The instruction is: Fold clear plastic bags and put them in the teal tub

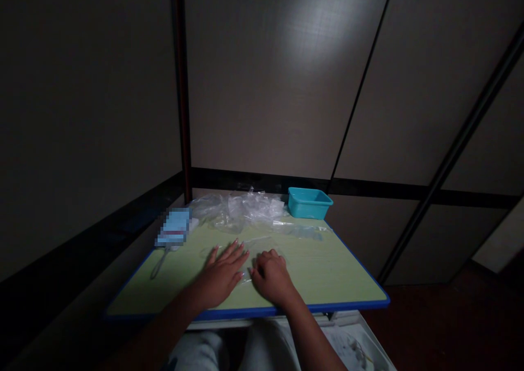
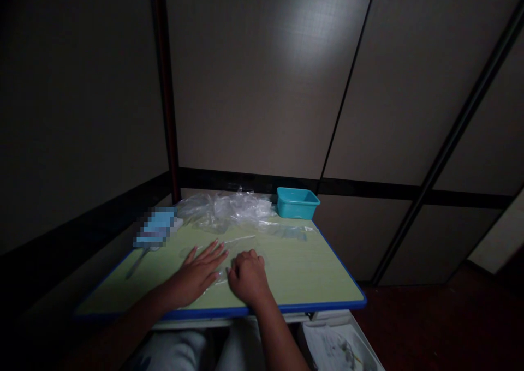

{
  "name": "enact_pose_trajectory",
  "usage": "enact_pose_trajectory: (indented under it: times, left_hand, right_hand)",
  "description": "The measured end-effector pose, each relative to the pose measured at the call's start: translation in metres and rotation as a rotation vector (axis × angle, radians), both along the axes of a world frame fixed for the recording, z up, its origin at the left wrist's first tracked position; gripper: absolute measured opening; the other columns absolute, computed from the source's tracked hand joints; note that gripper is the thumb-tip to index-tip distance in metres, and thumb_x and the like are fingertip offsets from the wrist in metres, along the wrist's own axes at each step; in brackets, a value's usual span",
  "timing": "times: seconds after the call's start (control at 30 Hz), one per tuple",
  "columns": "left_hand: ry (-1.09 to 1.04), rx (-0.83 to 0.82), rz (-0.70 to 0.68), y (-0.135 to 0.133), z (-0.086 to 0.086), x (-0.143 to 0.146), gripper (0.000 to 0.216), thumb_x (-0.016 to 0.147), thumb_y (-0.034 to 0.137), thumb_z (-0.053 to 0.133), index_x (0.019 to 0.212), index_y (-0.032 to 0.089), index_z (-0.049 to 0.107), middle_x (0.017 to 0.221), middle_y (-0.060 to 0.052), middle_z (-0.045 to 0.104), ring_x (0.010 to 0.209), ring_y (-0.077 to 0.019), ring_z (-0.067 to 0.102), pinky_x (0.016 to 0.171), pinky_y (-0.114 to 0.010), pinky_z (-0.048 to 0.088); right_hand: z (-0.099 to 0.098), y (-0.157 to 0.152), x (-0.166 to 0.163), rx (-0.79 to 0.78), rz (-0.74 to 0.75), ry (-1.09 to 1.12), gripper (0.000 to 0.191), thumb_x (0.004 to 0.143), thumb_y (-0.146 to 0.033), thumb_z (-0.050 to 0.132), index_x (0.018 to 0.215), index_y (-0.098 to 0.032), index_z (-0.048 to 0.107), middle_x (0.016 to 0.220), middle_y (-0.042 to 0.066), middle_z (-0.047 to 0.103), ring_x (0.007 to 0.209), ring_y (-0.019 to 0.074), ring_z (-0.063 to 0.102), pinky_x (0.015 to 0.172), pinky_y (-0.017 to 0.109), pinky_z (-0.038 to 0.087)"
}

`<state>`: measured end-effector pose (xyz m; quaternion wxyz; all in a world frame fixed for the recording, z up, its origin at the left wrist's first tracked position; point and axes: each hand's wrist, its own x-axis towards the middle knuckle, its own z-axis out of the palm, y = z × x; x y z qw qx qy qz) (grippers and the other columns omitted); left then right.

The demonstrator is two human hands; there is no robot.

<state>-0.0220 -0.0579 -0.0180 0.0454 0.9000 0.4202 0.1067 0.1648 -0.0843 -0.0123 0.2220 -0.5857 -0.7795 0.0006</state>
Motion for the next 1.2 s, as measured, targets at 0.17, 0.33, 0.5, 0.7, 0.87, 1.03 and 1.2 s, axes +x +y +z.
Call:
enact_pose_trajectory:
  times: [0.17,0.33,0.5,0.7,0.87,1.03,1.2]
  left_hand:
    - [0.039,-0.054,-0.036,0.004,-0.011,-0.007,0.05,0.092,0.032,0.029,0.141,0.032,0.018,0.148,0.003,0.016,0.137,-0.0193,0.006,0.105,-0.056,0.002]
    - [0.053,-0.041,-0.061,0.005,-0.01,-0.014,0.052,0.093,0.048,0.025,0.142,0.031,0.017,0.148,0.0,0.018,0.136,-0.021,0.01,0.106,-0.055,0.002]
    - [0.084,-0.038,-0.1,0.009,-0.005,-0.024,0.056,0.092,0.051,0.026,0.142,0.032,0.011,0.148,0.001,0.014,0.136,-0.0205,0.012,0.107,-0.052,0.005]
    - [0.065,-0.006,0.006,0.006,0.002,-0.024,0.054,0.091,0.05,0.028,0.141,0.031,0.019,0.148,-0.001,0.016,0.136,-0.0211,0.014,0.106,-0.055,0.005]
    - [-0.022,0.045,0.228,-0.001,0.006,0.008,0.062,0.088,0.055,0.027,0.141,0.022,0.026,0.148,-0.005,0.014,0.136,-0.0245,0.011,0.104,-0.057,0.006]
    - [-0.031,0.027,0.267,0.002,0.002,0.032,0.068,0.085,0.056,0.03,0.141,0.018,0.024,0.148,-0.007,0.012,0.136,-0.0253,0.008,0.104,-0.058,0.002]
    - [-0.014,-0.055,0.28,0.006,-0.003,0.029,0.074,0.084,0.06,0.026,0.142,0.015,0.02,0.147,-0.009,0.01,0.136,-0.0262,0.009,0.104,-0.059,0.002]
  right_hand:
    - [-0.002,0.001,0.0,0.028,-0.02,0.014,0.017,0.08,-0.033,0.053,0.071,-0.019,0.056,0.084,0.003,0.056,0.089,0.0197,0.043,0.072,0.03,0.026]
    - [-0.004,0.001,0.005,0.035,-0.027,0.005,0.019,0.081,-0.034,0.052,0.071,-0.019,0.056,0.087,0.004,0.054,0.09,0.0207,0.043,0.072,0.03,0.028]
    - [-0.001,-0.002,0.019,0.07,-0.146,0.004,0.014,0.083,-0.029,0.047,0.082,-0.02,0.058,0.093,0.006,0.056,0.094,0.0222,0.045,0.076,0.033,0.031]
    - [0.0,-0.009,0.037,0.023,-0.018,-0.057,0.041,0.088,-0.044,0.04,0.125,-0.028,0.045,0.143,0.006,0.032,0.13,0.0252,0.025,0.102,0.051,0.011]
    - [0.0,-0.009,0.036,-0.126,0.049,-0.113,0.052,0.093,-0.049,0.02,0.141,-0.031,0.019,0.149,0.003,0.016,0.136,0.0198,0.013,0.106,0.05,0.003]
    - [0.001,-0.011,0.032,-0.214,0.038,-0.157,0.054,0.093,-0.049,0.016,0.143,-0.028,0.015,0.148,0.002,0.014,0.136,0.0196,0.011,0.107,0.049,0.005]
    - [-0.006,-0.02,0.037,-0.223,0.021,-0.15,0.056,0.092,-0.052,0.017,0.143,-0.028,0.012,0.148,0.002,0.01,0.136,0.0217,0.009,0.107,0.052,0.007]
